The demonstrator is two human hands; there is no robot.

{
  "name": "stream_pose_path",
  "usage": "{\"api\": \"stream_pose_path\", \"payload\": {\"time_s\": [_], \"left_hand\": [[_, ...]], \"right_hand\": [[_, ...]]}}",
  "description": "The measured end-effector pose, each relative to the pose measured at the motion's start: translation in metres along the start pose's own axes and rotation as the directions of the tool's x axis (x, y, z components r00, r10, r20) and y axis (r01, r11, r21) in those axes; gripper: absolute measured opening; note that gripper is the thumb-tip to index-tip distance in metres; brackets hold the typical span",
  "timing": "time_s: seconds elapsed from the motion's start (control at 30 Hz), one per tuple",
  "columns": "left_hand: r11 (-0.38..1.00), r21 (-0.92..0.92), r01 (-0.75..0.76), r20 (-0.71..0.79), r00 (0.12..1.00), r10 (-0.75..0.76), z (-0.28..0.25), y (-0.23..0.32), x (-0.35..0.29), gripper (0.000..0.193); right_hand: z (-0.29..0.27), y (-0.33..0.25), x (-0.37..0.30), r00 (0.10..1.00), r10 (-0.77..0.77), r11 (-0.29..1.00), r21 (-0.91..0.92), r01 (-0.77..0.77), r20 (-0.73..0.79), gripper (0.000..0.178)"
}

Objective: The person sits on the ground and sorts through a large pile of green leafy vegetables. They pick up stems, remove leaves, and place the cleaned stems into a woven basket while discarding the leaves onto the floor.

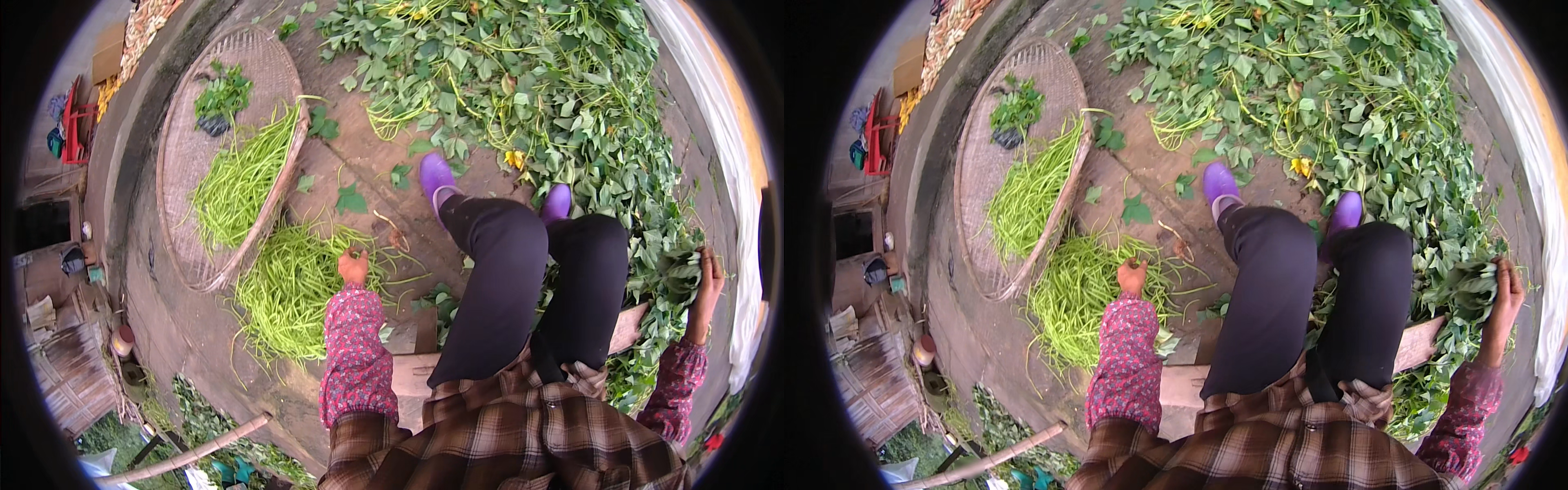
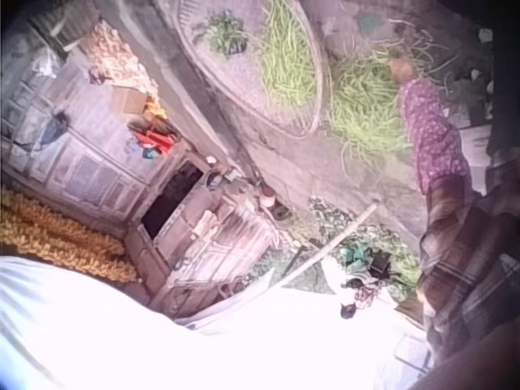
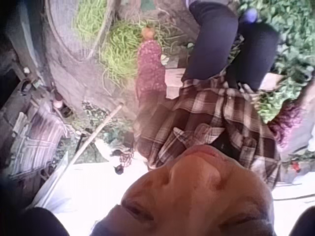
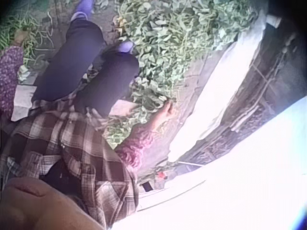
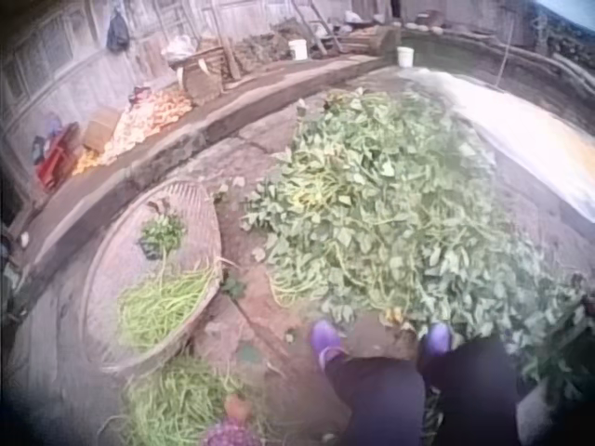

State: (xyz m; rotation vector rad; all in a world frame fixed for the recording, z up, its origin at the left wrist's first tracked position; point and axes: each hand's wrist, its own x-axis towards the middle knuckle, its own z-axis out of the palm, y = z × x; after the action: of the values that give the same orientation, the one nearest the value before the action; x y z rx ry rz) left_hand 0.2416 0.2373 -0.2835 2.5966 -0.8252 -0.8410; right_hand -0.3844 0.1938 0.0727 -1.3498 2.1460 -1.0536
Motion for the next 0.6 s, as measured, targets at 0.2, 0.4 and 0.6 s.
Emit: {"api": "stream_pose_path", "payload": {"time_s": [0.2,0.4,0.6], "left_hand": [[0.992,0.098,-0.078,-0.003,0.997,0.079,0.024,0.045,0.032,0.065],[0.967,0.251,-0.040,0.046,0.999,0.029,0.046,0.069,0.108,0.098],[0.963,0.266,0.034,-0.078,0.997,-0.013,0.091,0.097,0.137,0.100]], "right_hand": [[0.038,0.004,-0.001,0.979,0.123,0.990,-0.093,-0.109,0.165,0.026],[0.058,0.069,0.013,0.959,0.228,0.941,-0.291,-0.173,0.166,0.023],[0.105,0.080,0.019,0.861,0.447,0.860,-0.382,-0.339,0.241,0.022]]}}
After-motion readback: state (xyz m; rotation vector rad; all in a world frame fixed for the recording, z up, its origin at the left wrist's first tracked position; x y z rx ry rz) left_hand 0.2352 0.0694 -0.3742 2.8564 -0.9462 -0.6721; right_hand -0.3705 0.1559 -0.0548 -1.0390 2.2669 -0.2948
